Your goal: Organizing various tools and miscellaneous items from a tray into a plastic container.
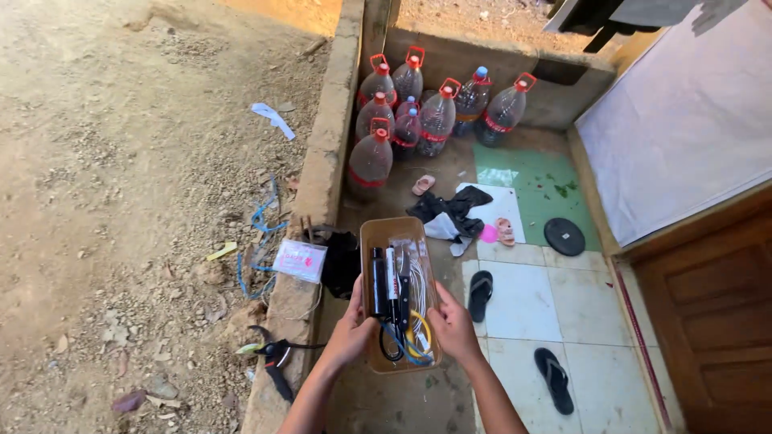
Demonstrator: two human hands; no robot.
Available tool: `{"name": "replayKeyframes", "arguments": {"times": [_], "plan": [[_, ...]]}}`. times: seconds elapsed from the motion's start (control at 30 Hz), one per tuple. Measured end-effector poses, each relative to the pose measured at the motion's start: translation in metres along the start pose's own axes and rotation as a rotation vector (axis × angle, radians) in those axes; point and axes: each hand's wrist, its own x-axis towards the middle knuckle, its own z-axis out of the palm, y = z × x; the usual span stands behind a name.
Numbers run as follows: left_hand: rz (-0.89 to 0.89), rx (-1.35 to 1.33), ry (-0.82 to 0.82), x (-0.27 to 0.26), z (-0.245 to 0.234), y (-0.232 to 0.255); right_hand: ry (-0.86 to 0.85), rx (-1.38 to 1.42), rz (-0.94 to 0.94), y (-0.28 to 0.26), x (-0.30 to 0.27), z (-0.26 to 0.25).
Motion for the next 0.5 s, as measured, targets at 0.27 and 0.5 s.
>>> {"name": "replayKeyframes", "arguments": {"times": [0.27, 0.5], "plan": [[-0.009, -0.197, 0.139, -0.013, 0.002, -0.008, -0.065, 0.109, -0.007, 0.038, 0.013, 0.019], [0.066, -0.012, 0.432, -0.072, -0.074, -0.016, -0.073, -0.505, -0.12, -0.029, 0.019, 0.121]]}}
